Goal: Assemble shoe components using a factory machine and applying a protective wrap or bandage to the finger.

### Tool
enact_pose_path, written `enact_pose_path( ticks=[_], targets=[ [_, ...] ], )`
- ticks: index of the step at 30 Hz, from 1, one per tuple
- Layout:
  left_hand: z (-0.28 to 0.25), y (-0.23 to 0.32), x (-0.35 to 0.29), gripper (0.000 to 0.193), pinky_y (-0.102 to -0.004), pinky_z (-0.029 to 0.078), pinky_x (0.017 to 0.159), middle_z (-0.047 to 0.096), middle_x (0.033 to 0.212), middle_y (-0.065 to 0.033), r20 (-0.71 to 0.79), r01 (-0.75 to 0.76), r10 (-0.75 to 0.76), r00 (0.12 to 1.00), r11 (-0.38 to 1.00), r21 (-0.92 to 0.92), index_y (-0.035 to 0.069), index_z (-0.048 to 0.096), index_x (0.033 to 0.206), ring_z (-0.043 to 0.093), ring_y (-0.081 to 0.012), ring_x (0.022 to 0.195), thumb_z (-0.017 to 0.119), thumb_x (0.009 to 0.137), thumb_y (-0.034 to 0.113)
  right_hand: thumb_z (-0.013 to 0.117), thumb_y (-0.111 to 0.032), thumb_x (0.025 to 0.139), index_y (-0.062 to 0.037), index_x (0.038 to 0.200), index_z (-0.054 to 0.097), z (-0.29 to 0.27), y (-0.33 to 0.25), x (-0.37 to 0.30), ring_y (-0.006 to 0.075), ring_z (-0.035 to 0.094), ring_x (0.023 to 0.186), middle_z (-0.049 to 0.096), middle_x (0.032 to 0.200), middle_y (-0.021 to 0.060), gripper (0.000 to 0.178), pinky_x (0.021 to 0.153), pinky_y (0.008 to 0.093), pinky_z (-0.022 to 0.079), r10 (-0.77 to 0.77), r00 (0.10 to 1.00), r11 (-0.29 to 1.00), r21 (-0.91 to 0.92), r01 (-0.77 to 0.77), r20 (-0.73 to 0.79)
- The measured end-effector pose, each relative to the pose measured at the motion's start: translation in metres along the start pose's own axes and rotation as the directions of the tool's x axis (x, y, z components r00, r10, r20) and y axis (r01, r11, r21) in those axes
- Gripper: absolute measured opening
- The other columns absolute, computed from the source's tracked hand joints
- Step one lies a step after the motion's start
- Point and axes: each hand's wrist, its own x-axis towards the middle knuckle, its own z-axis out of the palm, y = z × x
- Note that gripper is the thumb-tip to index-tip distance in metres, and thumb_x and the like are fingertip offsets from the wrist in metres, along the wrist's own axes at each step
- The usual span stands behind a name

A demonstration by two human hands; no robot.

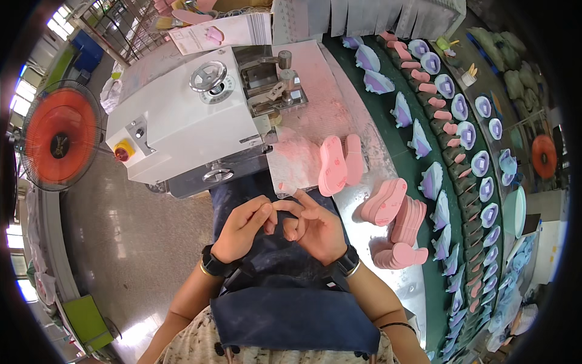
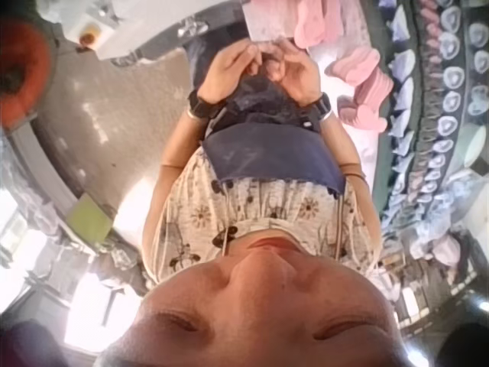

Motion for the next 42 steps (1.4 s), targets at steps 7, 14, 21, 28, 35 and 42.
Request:
enact_pose_path(
  ticks=[7, 14, 21, 28, 35, 42],
  targets=[
    [-0.005, 0.005, -0.008, 0.023, -0.0224, 0.044, 0.066, 0.058, 0.079, -0.0017, -0.135, -0.006, 0.026, 0.991, 0.989, 0.146, 0.001, 0.061, 0.092, 0.054, -0.0072, 0.071, 0.05, 0.102, 0.018, 0.048, -0.016, 0.088, -0.0064, 0.134, 0.046, 0.006, 0.0, 0.0, 0.0267, 0.056, 0.075, 0.059, 0.125, 0.0222, 0.048, 0.073, 0.0345, 0.045, -0.032, 0.999, 0.997, 0.065, 0.031, 0.011],
    [0.0, 0.013, -0.01, 0.013, -0.0211, 0.047, 0.072, 0.064, 0.088, -0.0013, -0.287, -0.032, 0.085, 0.954, 0.982, 0.185, 0.001, 0.068, 0.102, 0.06, -0.0079, 0.081, 0.064, 0.094, 0.011, 0.053, -0.022, 0.087, -0.0015, 0.141, 0.035, 0.018, -0.004, 0.0, 0.0219, 0.061, 0.076, 0.06, 0.122, 0.02, 0.06, 0.071, 0.0312, 0.049, -0.123, 0.992, 0.922, -0.372, 0.107, -0.02],
    [-0.001, 0.006, -0.008, 0.01, -0.0221, 0.047, 0.071, 0.065, 0.092, -0.0033, -0.319, -0.072, 0.185, 0.929, 0.939, 0.337, 0.0, 0.068, 0.097, 0.061, -0.0093, 0.08, 0.064, 0.094, 0.009, 0.054, -0.024, 0.087, -0.0013, 0.143, 0.031, 0.027, -0.001, -0.001, 0.0206, 0.062, 0.079, 0.059, 0.123, 0.0193, 0.064, 0.071, 0.0301, 0.051, -0.153, 0.988, 0.839, -0.533, 0.111, -0.034],
    [0.009, 0.0, -0.007, 0.008, -0.0237, 0.045, 0.065, 0.054, 0.082, -0.0032, -0.382, -0.122, 0.234, 0.894, 0.948, 0.295, 0.001, 0.054, 0.097, 0.056, -0.0099, 0.073, 0.05, 0.1, 0.007, 0.048, -0.022, 0.088, -0.0019, 0.141, 0.039, 0.009, 0.011, 0.005, 0.0238, 0.058, 0.08, 0.057, 0.132, 0.0191, 0.057, 0.072, 0.0314, 0.045, -0.038, 0.999, 0.994, 0.104, 0.035, 0.033],
    [-0.008, -0.002, -0.01, 0.021, -0.0229, 0.044, 0.065, 0.054, 0.082, -0.0038, -0.346, -0.127, 0.184, 0.92, 0.975, 0.18, 0.002, 0.05, 0.089, 0.053, -0.0097, 0.07, 0.044, 0.104, 0.015, 0.047, -0.022, 0.087, -0.0017, 0.14, 0.041, 0.009, 0.009, 0.008, 0.0243, 0.055, 0.078, 0.05, 0.141, 0.0197, 0.056, 0.072, 0.0327, 0.043, -0.015, 0.999, 0.962, 0.273, 0.002, 0.046],
    [-0.003, 0.005, -0.001, 0.022, -0.0232, 0.047, 0.079, 0.06, 0.097, -0.0019, -0.363, -0.136, 0.192, 0.912, 0.975, 0.175, 0.001, 0.06, 0.112, 0.058, -0.0095, 0.09, 0.066, 0.091, 0.002, 0.048, -0.021, 0.086, -0.0073, 0.144, 0.04, 0.019, 0.01, 0.007, 0.0241, 0.054, 0.072, 0.034, 0.153, 0.019, 0.06, 0.07, 0.0333, 0.044, 0.021, 1.0, 0.943, 0.332, -0.019, -0.002]
  ],
)
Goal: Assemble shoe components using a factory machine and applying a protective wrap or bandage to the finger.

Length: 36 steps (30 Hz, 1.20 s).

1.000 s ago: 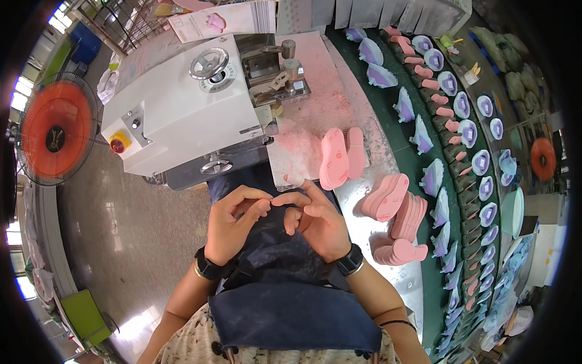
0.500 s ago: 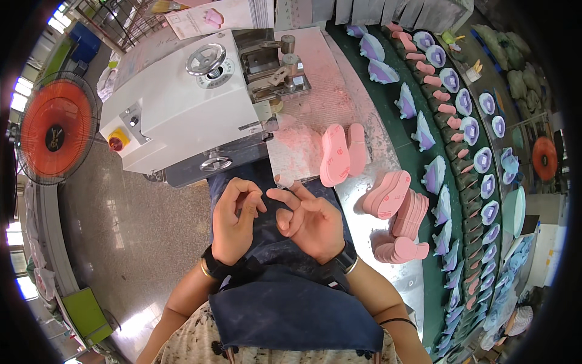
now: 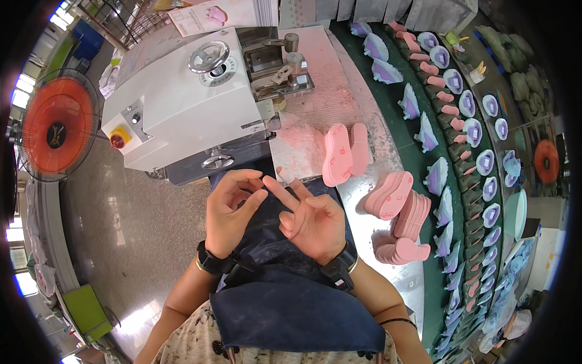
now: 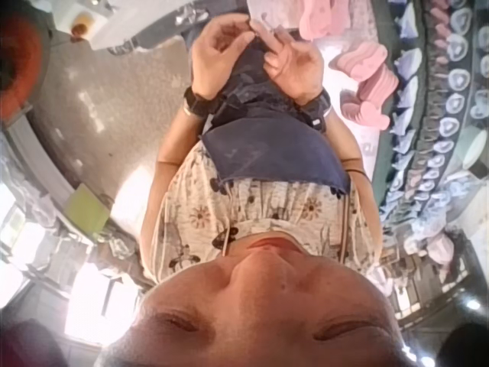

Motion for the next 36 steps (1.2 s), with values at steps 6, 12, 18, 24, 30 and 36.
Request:
enact_pose_path(
  ticks=[6, 12, 18, 24, 30, 36],
  targets=[
    [0.003, -0.009, 0.0, 0.024, -0.0261, 0.048, 0.082, 0.064, 0.111, -0.0036, 0.1, -0.032, 0.041, 0.994, 0.996, -0.088, 0.005, 0.062, 0.118, 0.06, -0.0101, 0.098, 0.061, 0.096, 0.015, 0.048, -0.021, 0.087, -0.0105, 0.153, 0.019, 0.0, 0.005, 0.003, 0.029, 0.061, 0.074, 0.034, 0.154, 0.0159, 0.073, 0.067, 0.0365, 0.05, 0.066, 0.996, 0.998, -0.003, -0.066, 0.067],
    [0.013, -0.004, 0.001, 0.032, -0.0258, 0.047, 0.079, 0.065, 0.089, -0.0066, -0.002, 0.07, -0.073, 0.997, 0.966, -0.247, -0.001, 0.061, 0.097, 0.058, -0.0107, 0.085, 0.045, 0.105, 0.026, 0.048, -0.019, 0.087, -0.0114, 0.155, 0.003, 0.003, 0.015, 0.007, 0.0337, 0.063, 0.074, 0.022, 0.16, 0.0097, 0.083, 0.069, 0.0393, 0.054, 0.119, 0.981, 0.955, -0.289, -0.071, 0.151],
    [0.003, -0.024, 0.006, 0.042, -0.0271, 0.044, 0.082, 0.058, 0.086, -0.005, 0.205, 0.265, -0.171, 0.964, 0.708, -0.655, 0.005, 0.056, 0.083, 0.056, -0.0129, 0.085, 0.037, 0.107, 0.034, 0.049, -0.022, 0.087, -0.0117, 0.155, 0.007, 0.003, 0.021, 0.008, 0.0327, 0.061, 0.073, 0.018, 0.161, 0.008, 0.08, 0.07, 0.0398, 0.054, 0.119, 0.984, 0.966, -0.243, -0.085, 0.13],
    [0.009, -0.008, -0.004, 0.033, -0.0318, 0.04, 0.101, 0.056, 0.116, -0.0064, 0.252, 0.289, -0.164, 0.954, 0.725, -0.625, 0.0, 0.057, 0.117, 0.053, -0.0137, 0.111, 0.042, 0.105, 0.027, 0.048, -0.031, 0.088, -0.0108, 0.15, 0.02, 0.0, 0.013, 0.004, 0.0261, 0.056, 0.067, 0.019, 0.161, 0.0012, 0.071, 0.064, 0.0359, 0.047, 0.12, 0.979, 0.99, 0.055, -0.131, 0.167],
    [0.007, -0.016, -0.002, 0.03, -0.0326, 0.042, 0.097, 0.057, 0.109, -0.0061, 0.334, 0.109, 0.041, 0.942, 0.902, -0.418, 0.002, 0.054, 0.113, 0.054, -0.0156, 0.107, 0.042, 0.105, 0.029, 0.048, -0.035, 0.089, -0.02, 0.155, 0.009, 0.01, 0.012, 0.003, 0.0221, 0.053, 0.057, 0.024, 0.16, -0.0038, 0.078, 0.057, 0.0329, 0.045, 0.14, 0.959, 0.965, 0.183, -0.188, 0.246],
    [0.015, -0.024, -0.001, 0.041, -0.0289, 0.043, 0.078, 0.048, 0.084, -0.0021, 0.27, 0.08, 0.06, 0.961, 0.875, -0.478, 0.007, 0.047, 0.086, 0.05, -0.013, 0.078, 0.031, 0.106, 0.038, 0.047, -0.036, 0.091, -0.0041, 0.125, 0.038, 0.009, 0.021, 0.003, 0.0173, 0.055, 0.052, 0.049, 0.14, 0.0064, 0.048, 0.048, 0.0274, 0.048, 0.163, 0.962, 0.975, 0.117, -0.192, 0.219]
  ],
)
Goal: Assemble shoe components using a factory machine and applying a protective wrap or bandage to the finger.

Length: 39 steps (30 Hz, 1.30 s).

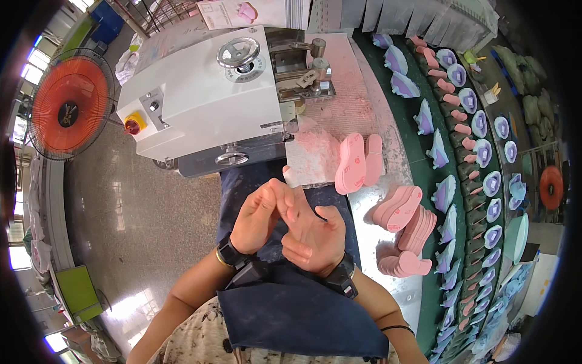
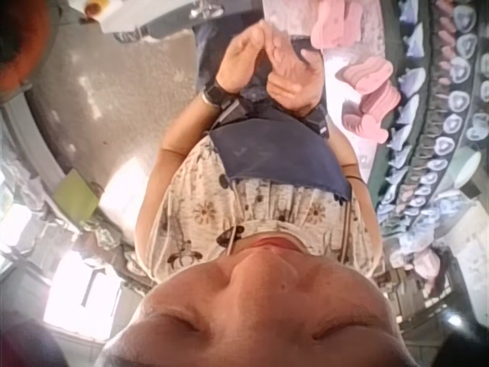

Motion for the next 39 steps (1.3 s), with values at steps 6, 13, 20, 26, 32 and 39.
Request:
enact_pose_path(
  ticks=[6, 13, 20, 26, 32, 39],
  targets=[
    [0.002, 0.005, 0.003, 0.057, -0.0312, 0.04, 0.072, 0.041, 0.071, -0.001, -0.01, 0.029, -0.032, 0.999, 0.968, -0.248, 0.009, 0.043, 0.077, 0.041, -0.015, 0.068, 0.019, 0.103, 0.053, 0.048, -0.036, 0.091, -0.0403, 0.154, 0.005, -0.017, -0.004, -0.005, 0.022, 0.052, 0.053, 0.047, 0.14, 0.005, 0.077, 0.052, 0.0325, 0.046, 0.078, 0.996, 0.997, 0.02, -0.079, 0.052],
    [-0.006, -0.013, -0.004, 0.056, -0.033, 0.04, 0.077, 0.041, 0.071, 0.0012, 0.051, 0.062, -0.046, 0.998, 0.922, -0.382, 0.01, 0.048, 0.08, 0.042, -0.0155, 0.071, 0.026, 0.101, 0.057, 0.049, -0.038, 0.091, -0.04, 0.154, 0.009, -0.008, -0.001, -0.003, 0.0195, 0.05, 0.054, 0.042, 0.145, 0.0073, 0.075, 0.052, 0.0311, 0.045, 0.05, 0.999, 0.997, 0.065, -0.049, -0.011],
    [-0.022, -0.015, -0.014, 0.035, -0.0393, 0.041, 0.102, 0.061, 0.119, -0.0061, 0.161, 0.279, -0.233, 0.959, 0.869, -0.409, 0.007, 0.058, 0.125, 0.055, -0.0202, 0.114, 0.065, 0.092, 0.017, 0.045, -0.037, 0.092, -0.0263, 0.155, 0.009, -0.012, -0.008, -0.007, 0.014, 0.05, 0.044, 0.055, 0.134, 0.0103, 0.073, 0.043, 0.0244, 0.043, -0.006, 0.999, 0.996, 0.088, 0.002, 0.045],
    [-0.022, 0.002, -0.009, 0.038, -0.0355, 0.042, 0.103, 0.059, 0.125, -0.0078, 0.174, 0.124, -0.079, 0.982, 0.957, -0.262, 0.004, 0.061, 0.122, 0.055, -0.0175, 0.115, 0.068, 0.085, -0.003, 0.046, -0.037, 0.093, -0.0088, 0.145, 0.022, -0.005, -0.009, -0.001, 0.0134, 0.055, 0.042, 0.061, 0.117, 0.0107, 0.064, 0.04, 0.0232, 0.045, -0.009, 0.996, 0.999, 0.054, 0.004, 0.09],
    [-0.006, 0.029, -0.006, 0.03, -0.0403, 0.034, 0.107, 0.064, 0.114, -0.0072, 0.189, -0.077, 0.058, 0.98, 0.993, 0.094, 0.006, 0.067, 0.108, 0.058, -0.0183, 0.106, 0.077, 0.08, 0.006, 0.046, -0.037, 0.092, -0.0105, 0.143, 0.021, 0.002, -0.008, -0.003, 0.0151, 0.056, 0.042, 0.062, 0.105, 0.0107, 0.062, 0.039, 0.0244, 0.044, 0.012, 0.999, 0.997, 0.071, -0.015, 0.044],
    [0.006, 0.04, -0.001, 0.028, -0.0343, 0.046, 0.095, 0.069, 0.102, -0.0033, 0.253, -0.256, 0.186, 0.949, 0.925, 0.28, 0.006, 0.069, 0.104, 0.061, -0.0176, 0.099, 0.077, 0.078, 0.003, 0.044, -0.037, 0.091, -0.0251, 0.156, 0.007, 0.001, -0.007, -0.007, 0.0187, 0.053, 0.043, 0.064, 0.095, 0.0123, 0.076, 0.044, 0.029, 0.045, 0.022, 0.999, 0.992, 0.121, -0.025, 0.027]
  ],
)
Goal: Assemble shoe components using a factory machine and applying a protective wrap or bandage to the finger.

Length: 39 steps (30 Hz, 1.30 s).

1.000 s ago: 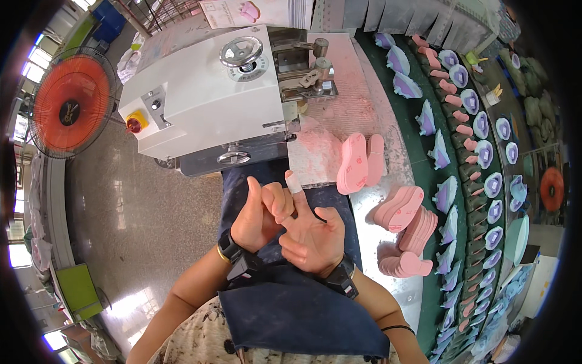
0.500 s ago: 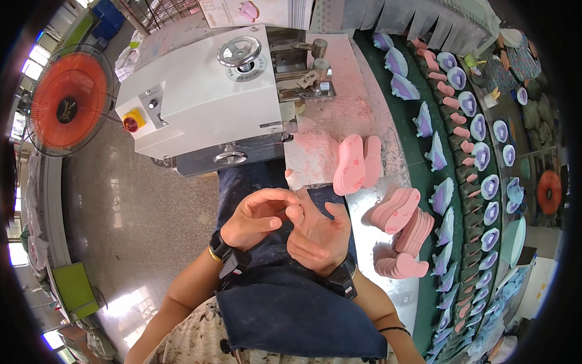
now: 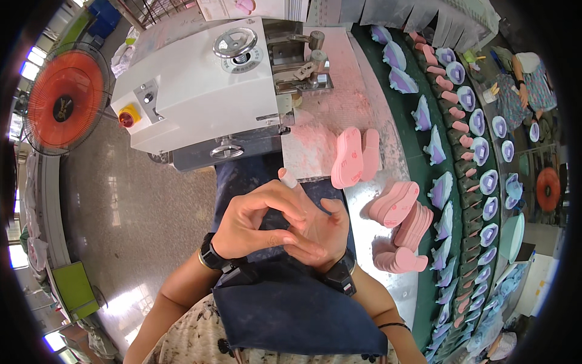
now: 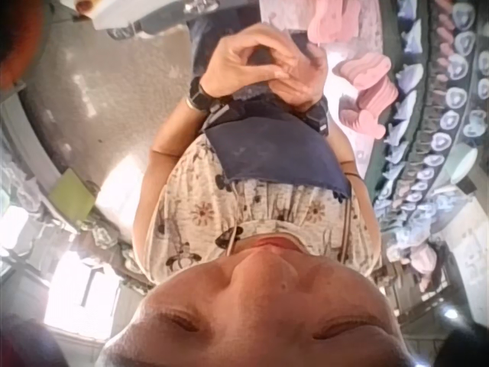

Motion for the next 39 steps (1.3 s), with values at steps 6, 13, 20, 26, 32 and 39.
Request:
enact_pose_path(
  ticks=[6, 13, 20, 26, 32, 39],
  targets=[
    [0.012, 0.003, -0.001, 0.029, -0.0339, 0.046, 0.089, 0.066, 0.101, -0.0074, -0.015, 0.079, -0.082, 0.997, 0.99, -0.114, 0.004, 0.067, 0.101, 0.061, -0.0172, 0.095, 0.08, 0.076, 0.003, 0.046, -0.037, 0.09, -0.0237, 0.156, 0.008, -0.002, 0.001, -0.004, 0.0178, 0.054, 0.051, 0.057, 0.083, 0.0096, 0.077, 0.044, 0.0289, 0.047, -0.05, 0.985, 0.998, -0.036, 0.045, -0.163],
    [0.012, 0.001, -0.002, 0.023, -0.0301, 0.048, 0.085, 0.067, 0.098, -0.0088, 0.004, 0.146, -0.147, 0.989, 0.982, -0.119, 0.001, 0.067, 0.1, 0.063, -0.0156, 0.092, 0.075, 0.079, -0.004, 0.046, -0.035, 0.091, -0.0185, 0.155, 0.008, 0.004, 0.003, -0.001, 0.0176, 0.05, 0.045, 0.054, 0.082, 0.0099, 0.077, 0.041, 0.028, 0.047, -0.013, 0.991, 1.0, 0.0, 0.013, -0.136],
    [0.008, 0.009, -0.008, 0.023, -0.0282, 0.05, 0.086, 0.069, 0.101, -0.0108, -0.002, 0.222, -0.226, 0.974, 0.957, -0.185, -0.004, 0.067, 0.104, 0.065, -0.0151, 0.094, 0.07, 0.082, -0.008, 0.046, -0.035, 0.092, -0.0174, 0.155, 0.006, 0.005, 0.002, -0.001, 0.0174, 0.053, 0.043, 0.056, 0.095, 0.0136, 0.077, 0.04, 0.0269, 0.046, 0.085, 0.996, 0.996, -0.009, -0.085, -0.013],
    [0.004, 0.012, -0.011, 0.027, -0.028, 0.049, 0.088, 0.07, 0.101, -0.0107, 0.014, 0.24, -0.24, 0.971, 0.964, -0.114, -0.005, 0.066, 0.107, 0.067, -0.0151, 0.095, 0.066, 0.081, -0.009, 0.046, -0.035, 0.092, -0.0176, 0.155, 0.005, 0.002, 0.002, 0.004, 0.0166, 0.054, 0.043, 0.057, 0.096, 0.0126, 0.078, 0.039, 0.0264, 0.047, 0.13, 0.99, 0.991, -0.001, -0.13, 0.06],
    [0.003, 0.011, -0.013, 0.031, -0.0279, 0.049, 0.089, 0.07, 0.1, -0.0103, 0.016, 0.197, -0.196, 0.98, 0.978, -0.064, -0.005, 0.065, 0.108, 0.067, -0.0146, 0.094, 0.065, 0.077, -0.008, 0.047, -0.035, 0.092, -0.0171, 0.155, 0.005, 0.004, 0.004, 0.003, 0.016, 0.054, 0.043, 0.057, 0.093, 0.0117, 0.078, 0.039, 0.0252, 0.047, 0.123, 0.992, 0.992, -0.02, -0.123, 0.034],
    [0.004, 0.012, -0.011, 0.031, -0.0285, 0.049, 0.085, 0.067, 0.101, -0.0094, 0.001, 0.083, -0.083, 0.997, 0.996, -0.029, -0.001, 0.065, 0.105, 0.065, -0.018, 0.093, 0.07, 0.075, -0.007, 0.049, -0.035, 0.091, -0.0164, 0.155, 0.008, 0.008, 0.005, 0.001, 0.0176, 0.055, 0.045, 0.058, 0.098, 0.0133, 0.079, 0.041, 0.0254, 0.048, 0.095, 0.995, 0.994, -0.058, -0.093, 0.023]
  ],
)
